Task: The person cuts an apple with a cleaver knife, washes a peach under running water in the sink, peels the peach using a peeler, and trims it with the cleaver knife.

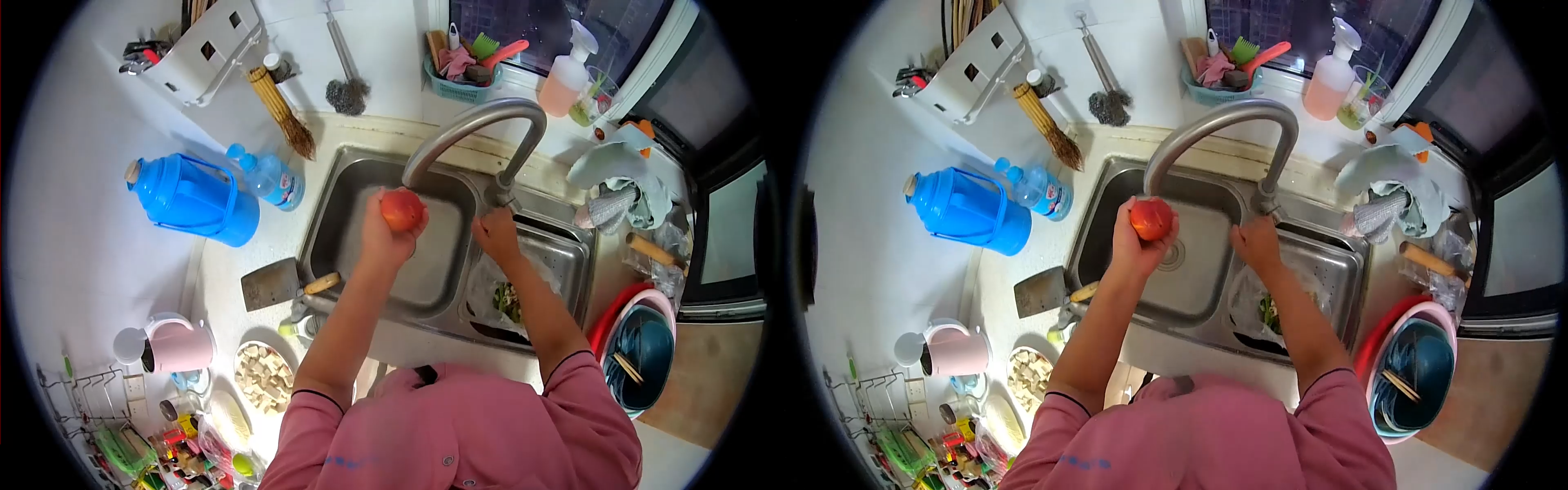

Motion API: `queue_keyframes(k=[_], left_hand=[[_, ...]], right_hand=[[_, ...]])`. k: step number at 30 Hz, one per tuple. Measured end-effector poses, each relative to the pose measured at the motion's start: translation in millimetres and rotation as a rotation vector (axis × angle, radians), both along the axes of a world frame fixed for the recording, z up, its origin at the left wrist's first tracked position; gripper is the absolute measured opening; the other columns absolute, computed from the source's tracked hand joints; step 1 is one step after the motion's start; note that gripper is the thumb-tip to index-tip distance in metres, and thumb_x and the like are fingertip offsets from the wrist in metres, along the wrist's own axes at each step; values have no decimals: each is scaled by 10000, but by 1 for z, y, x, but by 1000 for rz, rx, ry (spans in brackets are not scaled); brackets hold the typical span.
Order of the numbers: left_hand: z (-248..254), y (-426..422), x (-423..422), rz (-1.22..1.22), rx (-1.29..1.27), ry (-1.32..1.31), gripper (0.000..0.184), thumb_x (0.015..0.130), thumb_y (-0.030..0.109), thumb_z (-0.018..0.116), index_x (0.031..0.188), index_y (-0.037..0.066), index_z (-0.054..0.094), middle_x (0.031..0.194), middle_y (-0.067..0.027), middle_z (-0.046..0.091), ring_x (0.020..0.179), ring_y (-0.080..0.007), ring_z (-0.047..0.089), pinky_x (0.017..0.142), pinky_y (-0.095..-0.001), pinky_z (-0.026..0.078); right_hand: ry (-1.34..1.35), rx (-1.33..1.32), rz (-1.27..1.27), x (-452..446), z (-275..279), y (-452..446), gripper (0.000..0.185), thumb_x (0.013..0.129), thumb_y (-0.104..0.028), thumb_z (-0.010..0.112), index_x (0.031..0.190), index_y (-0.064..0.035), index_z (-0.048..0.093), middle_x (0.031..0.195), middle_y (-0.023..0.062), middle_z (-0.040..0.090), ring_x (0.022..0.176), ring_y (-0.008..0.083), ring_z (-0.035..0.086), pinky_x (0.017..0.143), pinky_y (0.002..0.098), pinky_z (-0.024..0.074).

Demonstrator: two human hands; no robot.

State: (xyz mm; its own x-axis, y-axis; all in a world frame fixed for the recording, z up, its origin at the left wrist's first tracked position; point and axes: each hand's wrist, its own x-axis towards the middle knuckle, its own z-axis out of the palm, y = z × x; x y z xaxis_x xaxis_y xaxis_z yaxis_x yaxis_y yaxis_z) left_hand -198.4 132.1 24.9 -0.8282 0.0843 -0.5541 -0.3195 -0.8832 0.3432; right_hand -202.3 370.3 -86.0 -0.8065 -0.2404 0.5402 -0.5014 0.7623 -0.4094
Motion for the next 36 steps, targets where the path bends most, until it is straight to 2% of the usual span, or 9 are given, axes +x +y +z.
queue_keyframes(k=[7, 12, 14, 16, 18, 22, 28, 34, 36], left_hand=[[10, 12, -21, -52, -9, 44, 336, 902, 354, 540, 1035, 47, 575, 994, -134, 616, 914, -307, 609, 780, -407, 561], [9, 22, -22, 3, -73, 94, 296, 927, 302, 495, 1051, 50, 589, 1003, -135, 620, 924, -292, 612, 780, -376, 553], [-45, 18, -25, -34, -1021, 512, 304, 950, 279, 478, 1106, 42, 587, 1023, -133, 621, 937, -272, 610, 796, -357, 536], [-47, 26, -20, 17, -1377, 670, 331, 950, 263, 486, 1157, 20, 574, 1053, -150, 617, 973, -286, 601, 842, -385, 501], [-26, 38, -13, 155, -1140, 572, 387, 929, 253, 520, 1205, -16, 551, 1093, -186, 609, 1031, -335, 583, 916, -458, 447], [-1, 6, -6, -75, -1944, 1120, 363, 962, 210, 458, 1209, -41, 543, 1134, -234, 600, 1071, -407, 556, 979, -433, 425], [-16, 5, -22, -18, -1368, 375, 329, 965, 218, 467, 1185, -7, 563, 1128, -236, 614, 1051, -421, 575, 1051, -486, 393], [-8, -4, -16, 51, -1879, 1062, 300, 927, 207, 530, 1137, 5, 600, 1068, -203, 650, 960, -396, 627, 849, -454, 499], [-15, -1, -20, -15, -1787, 738, 313, 895, 205, 589, 1142, 15, 603, 1057, -192, 659, 949, -380, 638, 810, -446, 509]], right_hand=[[-62, -26, 11, 12, 15, -3, 229, 805, -130, 655, 605, -44, 587, 685, 119, 594, 726, 337, 559, 740, 461, 429], [-82, -574, 74, 15, 73, -65, 336, 869, -173, 653, 1181, -53, 619, 1124, 116, 629, 1038, 287, 594, 923, 398, 453], [-436, -1163, 203, 5, 77, -105, 458, 895, -187, 645, 1319, -59, 526, 1207, 101, 609, 1096, 229, 587, 962, 326, 442], [-615, -1323, 129, -8, 79, -130, 427, 900, -180, 638, 1292, -50, 532, 1186, 85, 607, 1083, 199, 582, 942, 303, 446], [-765, -1421, 255, -28, 71, -130, 355, 932, -220, 596, 1247, -62, 554, 1145, 64, 614, 1040, 168, 587, 910, 291, 464], [-884, -1274, 592, -46, 36, -119, 266, 945, -208, 568, 1163, -59, 541, 1044, 55, 594, 963, 156, 570, 875, 289, 466], [-903, -1494, 275, -34, 34, -164, 210, 1006, -236, 454, 1111, -61, 507, 1006, 68, 556, 954, 162, 517, 871, 299, 434], [-1241, -1608, 558, -36, 80, -121, 291, 1033, -344, 395, 1050, -92, 540, 1009, 40, 557, 915, 124, 517, 822, 285, 447], [-1423, -1613, 318, -40, 86, -126, 275, 1033, -319, 402, 1051, -87, 550, 1017, 38, 561, 913, 115, 521, 817, 284, 451]])
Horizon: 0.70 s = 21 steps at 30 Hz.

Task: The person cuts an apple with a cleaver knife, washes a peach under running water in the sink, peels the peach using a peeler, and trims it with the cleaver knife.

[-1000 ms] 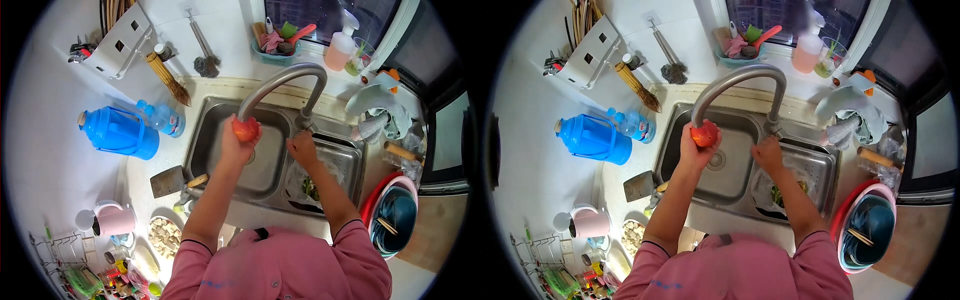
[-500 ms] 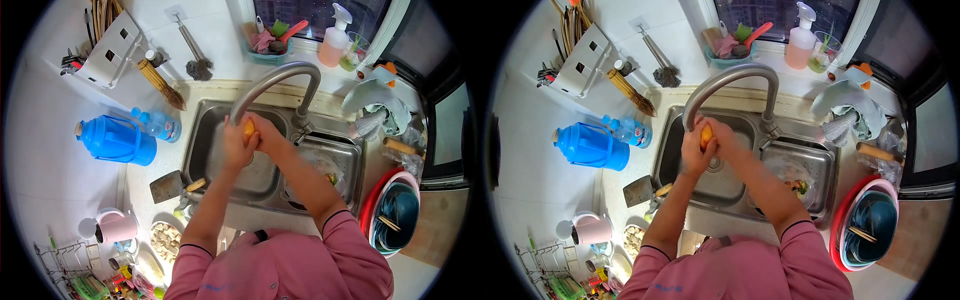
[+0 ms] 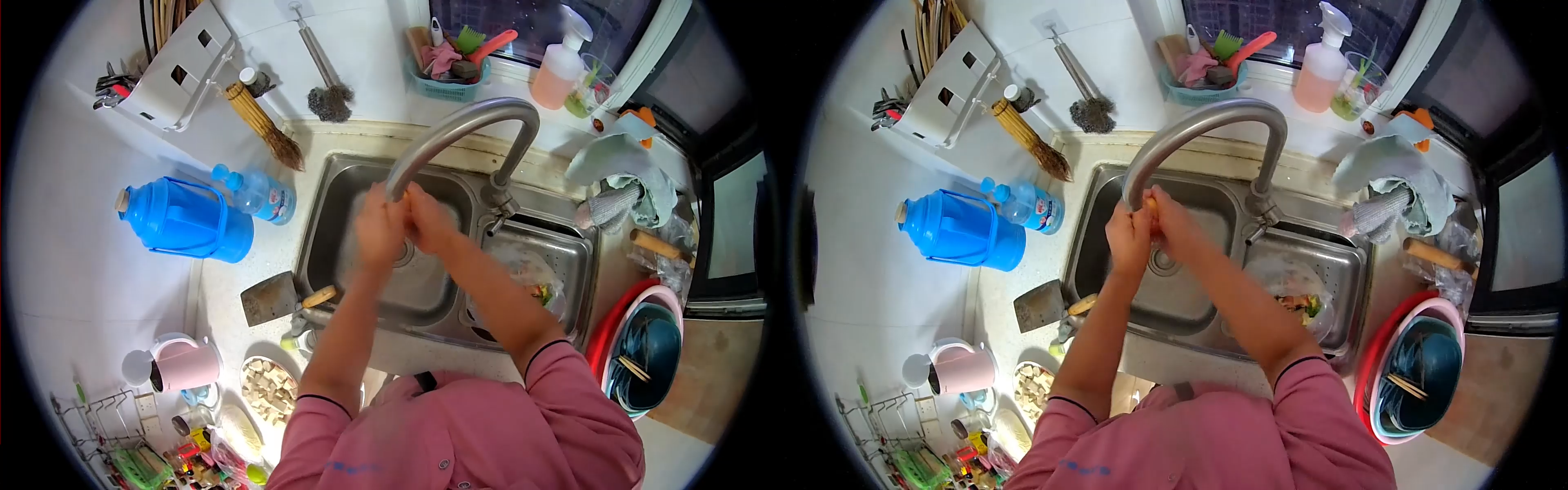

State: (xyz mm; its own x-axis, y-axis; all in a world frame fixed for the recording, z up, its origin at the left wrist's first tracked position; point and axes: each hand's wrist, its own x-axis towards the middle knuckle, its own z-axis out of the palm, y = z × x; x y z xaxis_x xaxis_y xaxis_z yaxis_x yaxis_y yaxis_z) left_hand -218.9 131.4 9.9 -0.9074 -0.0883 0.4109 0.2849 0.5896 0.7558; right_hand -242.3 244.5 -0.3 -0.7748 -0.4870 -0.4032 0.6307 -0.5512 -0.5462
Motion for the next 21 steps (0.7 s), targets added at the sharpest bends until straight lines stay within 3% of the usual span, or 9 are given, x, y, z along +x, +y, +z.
queue_keyframes(k=[3, 7, 10, 12, 14, 16, 18, 20, 21], left_hand=[[0, 15, -9, 139, 10, -179, 332, 870, 192, 629, 1154, 22, 607, 1053, -183, 663, 941, -372, 642, 789, -446, 514], [-3, 23, -8, 4, -26, 27, 315, 871, 183, 624, 1148, 33, 629, 992, -188, 668, 901, -365, 649, 770, -451, 514], [28, 13, -12, -363, -423, 401, 197, 915, 159, 582, 1035, 24, 660, 1001, -124, 690, 897, -340, 667, 765, -389, 544], [11, 13, -19, -266, -279, 252, 201, 914, 157, 585, 1048, 24, 653, 1017, -132, 683, 899, -350, 664, 774, -398, 541], [5, 15, -24, -162, -41, 42, 201, 913, 158, 586, 1056, 30, 647, 1024, -136, 676, 894, -358, 661, 778, -407, 539], [5, 18, -26, -53, 295, -234, 198, 912, 162, 584, 1060, 44, 641, 1021, -136, 667, 884, -363, 657, 776, -417, 538], [1, 18, -23, 37, 34, 10, 248, 865, 188, 613, 1085, 79, 649, 1048, -151, 659, 971, -355, 628, 796, -418, 534], [2, 11, -20, -52, -196, 188, 281, 840, 203, 631, 1095, 88, 651, 1062, -159, 654, 1019, -351, 611, 822, -421, 528], [14, 5, -16, -193, -290, 239, 284, 837, 205, 634, 1092, 79, 648, 1062, -161, 652, 1024, -353, 607, 837, -424, 524]], right_hand=[[139, 132, -563, 8, -10, -35, 269, 1027, -301, 398, 1019, -98, 574, 1034, 40, 581, 918, 123, 537, 833, 280, 454], [395, 109, -292, 4, -24, -5, 262, 1014, -281, 404, 1080, -88, 570, 1065, 41, 591, 951, 143, 546, 866, 290, 454], [193, -167, -142, 4, -10, 16, 258, 1005, -262, 409, 1128, -96, 563, 1080, 44, 592, 970, 162, 546, 882, 305, 447], [-73, -349, -155, -3, -10, 9, 253, 996, -228, 425, 1182, -104, 544, 1090, 42, 587, 981, 158, 545, 887, 314, 444], [425, 145, -405, -5, -49, -18, 224, 984, -222, 450, 1155, -114, 545, 1080, 38, 590, 972, 156, 550, 877, 310, 448], [482, 156, -490, -1, -47, -30, 201, 969, -213, 477, 1130, -112, 543, 1069, 36, 592, 962, 162, 554, 869, 312, 454], [96, -323, -402, 3, -39, -30, 186, 952, -200, 507, 1105, -99, 536, 1056, 37, 594, 950, 176, 559, 863, 319, 460], [379, 34, -314, -4, -49, -20, 170, 958, -219, 505, 1076, -100, 536, 1055, 38, 596, 949, 187, 558, 866, 327, 458], [423, 10, -251, -8, -56, -14, 178, 963, -232, 499, 1078, -101, 537, 1060, 39, 598, 957, 189, 560, 874, 331, 457]])
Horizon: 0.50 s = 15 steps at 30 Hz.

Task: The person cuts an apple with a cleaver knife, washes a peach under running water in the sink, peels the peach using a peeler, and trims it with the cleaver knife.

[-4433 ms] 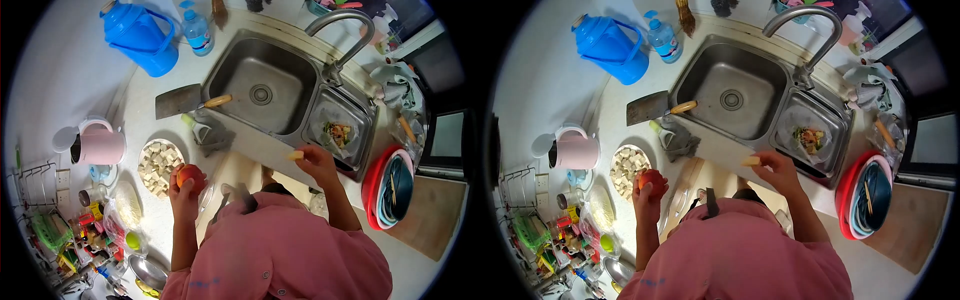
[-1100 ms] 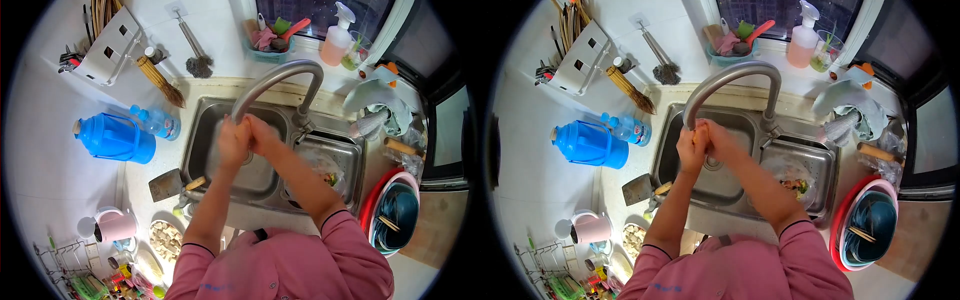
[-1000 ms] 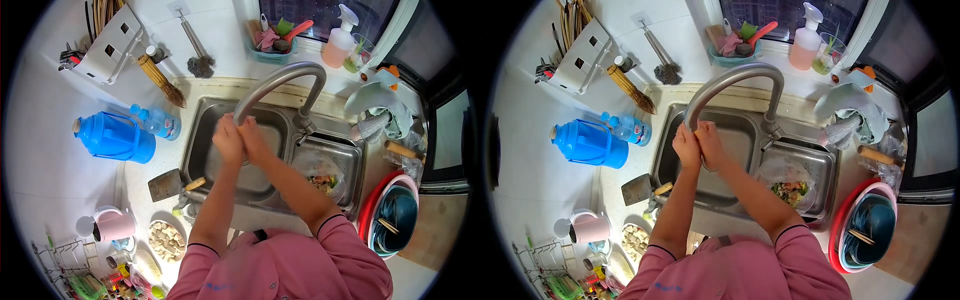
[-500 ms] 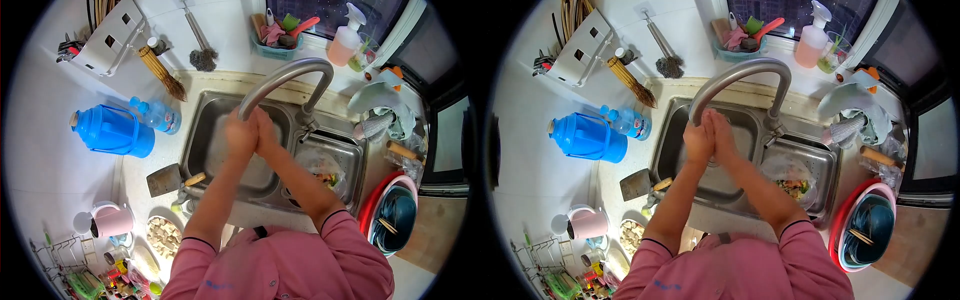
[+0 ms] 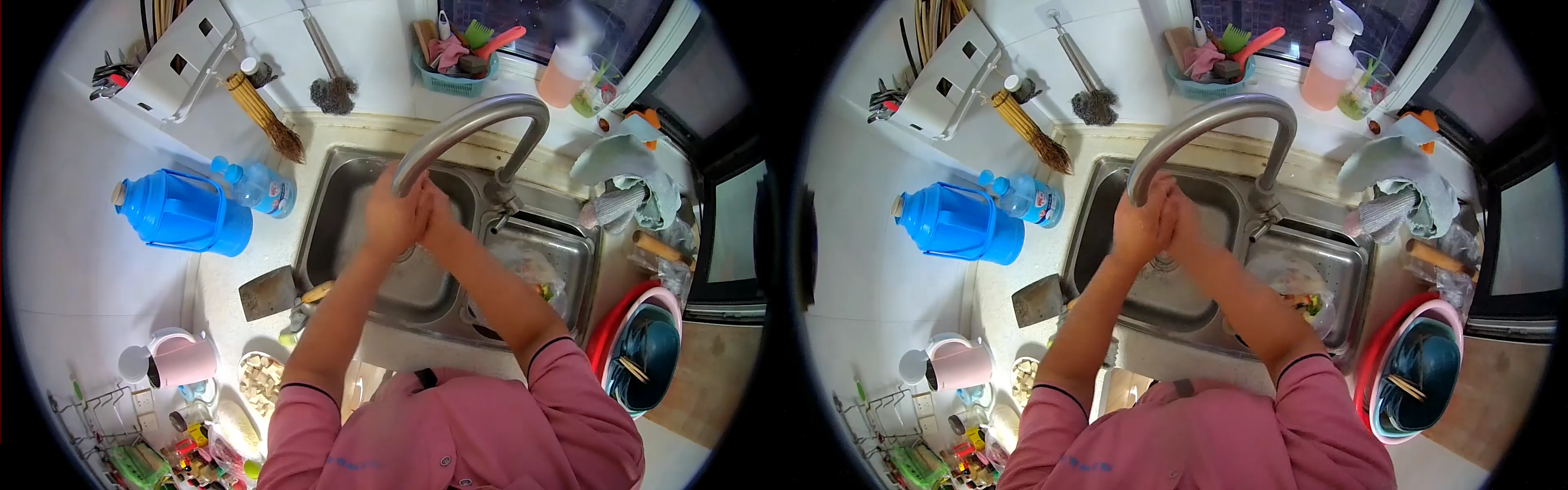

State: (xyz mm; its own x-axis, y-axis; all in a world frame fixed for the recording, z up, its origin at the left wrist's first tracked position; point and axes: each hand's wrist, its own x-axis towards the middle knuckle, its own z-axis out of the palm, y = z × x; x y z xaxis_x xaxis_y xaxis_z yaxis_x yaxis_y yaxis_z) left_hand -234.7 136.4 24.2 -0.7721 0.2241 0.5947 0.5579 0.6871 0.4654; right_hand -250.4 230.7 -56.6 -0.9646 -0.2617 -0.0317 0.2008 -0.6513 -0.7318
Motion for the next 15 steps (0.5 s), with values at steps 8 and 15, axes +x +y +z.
queue_keyframes(k=[8, 15], left_hand=[[-9, 14, -9, 293, 247, -419, 338, 828, 229, 658, 1098, 27, 629, 1164, -189, 613, 1119, -396, 558, 973, -456, 453], [-7, -12, 10, 71, -17, 62, 377, 885, 259, 661, 1158, 12, 580, 1301, -223, 537, 1183, -391, 523, 1011, -443, 417]], right_hand=[[-292, -476, -68, 21, 57, -11, 310, 994, -324, 429, 1154, -95, 563, 1135, 57, 616, 1044, 209, 593, 925, 386, 479], [26, 34, 158, -6, 1, 12, 311, 974, -241, 465, 1224, -68, 530, 1158, 86, 613, 1083, 221, 590, 972, 360, 450]])
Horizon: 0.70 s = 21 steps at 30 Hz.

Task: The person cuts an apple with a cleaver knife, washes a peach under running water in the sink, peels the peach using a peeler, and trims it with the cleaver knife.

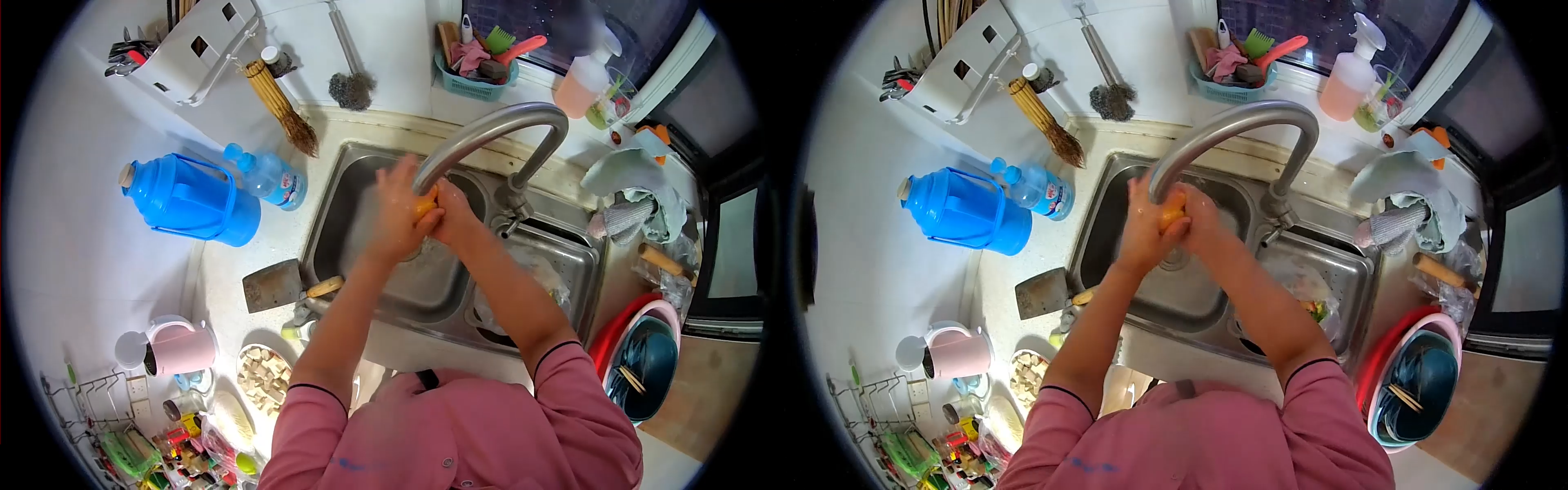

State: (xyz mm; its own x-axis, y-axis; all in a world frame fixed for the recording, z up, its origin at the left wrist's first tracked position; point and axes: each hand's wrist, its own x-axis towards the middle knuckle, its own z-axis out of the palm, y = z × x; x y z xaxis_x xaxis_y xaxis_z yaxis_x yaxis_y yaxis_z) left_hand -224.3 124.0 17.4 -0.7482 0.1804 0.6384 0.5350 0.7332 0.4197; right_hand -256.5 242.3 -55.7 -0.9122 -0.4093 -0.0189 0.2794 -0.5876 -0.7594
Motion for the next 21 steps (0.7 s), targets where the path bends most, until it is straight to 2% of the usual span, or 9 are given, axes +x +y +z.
queue_keyframes(k=[1, 4, 7, 9, 10, 11, 13, 15, 21], left_hand=[[-1, -3, 10, 124, 35, -37, 394, 889, 262, 662, 1171, 4, 566, 1293, -210, 547, 1182, -371, 529, 1009, -439, 419], [-14, 8, 23, 159, 775, -337, 436, 893, 262, 653, 1226, 15, 519, 1214, -160, 590, 1133, -315, 574, 941, -412, 475], [-21, 5, 20, 99, 1408, -760, 418, 906, 291, 621, 1224, 45, 508, 1128, -114, 608, 1055, -269, 618, 846, -402, 537], [-16, 4, 27, 18, 1588, -969, 413, 909, 322, 605, 1212, 61, 505, 1094, -114, 606, 1001, -274, 633, 798, -411, 559], [-15, 4, 31, -26, 1678, -1073, 410, 910, 338, 596, 1206, 69, 504, 1077, -114, 606, 973, -276, 641, 774, -416, 571], [-18, 4, 35, 2, 1718, -1084, 411, 904, 341, 602, 1196, 69, 505, 1074, -115, 599, 973, -277, 637, 775, -420, 574], [-27, 1, 43, 57, 1794, -1105, 411, 893, 346, 614, 1177, 68, 509, 1068, -117, 587, 972, -280, 630, 776, -428, 581], [-37, -2, 52, 93, 1824, -1027, 417, 878, 321, 639, 1181, 70, 503, 1092, -121, 568, 982, -286, 621, 804, -428, 577], [-53, -13, 70, 42, 1803, -888, 424, 870, 247, 665, 1217, 78, 488, 1118, -123, 535, 985, -281, 602, 881, -422, 558]], right_hand=[[56, 119, 20, -2, -2, -2, 322, 971, -254, 476, 1225, -64, 534, 1166, 88, 612, 1083, 225, 590, 966, 365, 453], [220, 424, -67, 4, 4, -11, 379, 973, -350, 509, 1179, -41, 584, 1175, 83, 611, 1074, 235, 586, 935, 386, 464], [364, 673, -207, 31, 25, -5, 378, 965, -340, 529, 1136, -13, 610, 1144, 126, 616, 1057, 286, 587, 922, 400, 455], [525, 890, -260, 43, 40, 20, 361, 950, -309, 554, 1123, 1, 616, 1124, 159, 614, 1061, 328, 574, 934, 410, 438], [713, 1066, -412, 48, 41, 34, 297, 899, -244, 595, 1092, -21, 629, 1159, 153, 610, 1097, 342, 551, 945, 434, 426], [901, 1238, -567, 52, 40, 51, 253, 849, -179, 636, 1061, -43, 643, 1195, 147, 606, 1134, 356, 529, 955, 458, 414], [919, 1512, -766, 51, 27, 90, 266, 857, -221, 642, 1070, -62, 654, 1208, 131, 589, 1144, 368, 517, 984, 475, 385], [913, 1561, -821, 46, -13, 116, 290, 854, -236, 650, 1086, -61, 653, 1218, 133, 573, 1176, 380, 485, 993, 504, 366], [908, 1752, -707, 43, -20, 103, 380, 870, -277, 641, 1182, -62, 627, 1285, 131, 528, 1281, 396, 378, 1026, 567, 305]])
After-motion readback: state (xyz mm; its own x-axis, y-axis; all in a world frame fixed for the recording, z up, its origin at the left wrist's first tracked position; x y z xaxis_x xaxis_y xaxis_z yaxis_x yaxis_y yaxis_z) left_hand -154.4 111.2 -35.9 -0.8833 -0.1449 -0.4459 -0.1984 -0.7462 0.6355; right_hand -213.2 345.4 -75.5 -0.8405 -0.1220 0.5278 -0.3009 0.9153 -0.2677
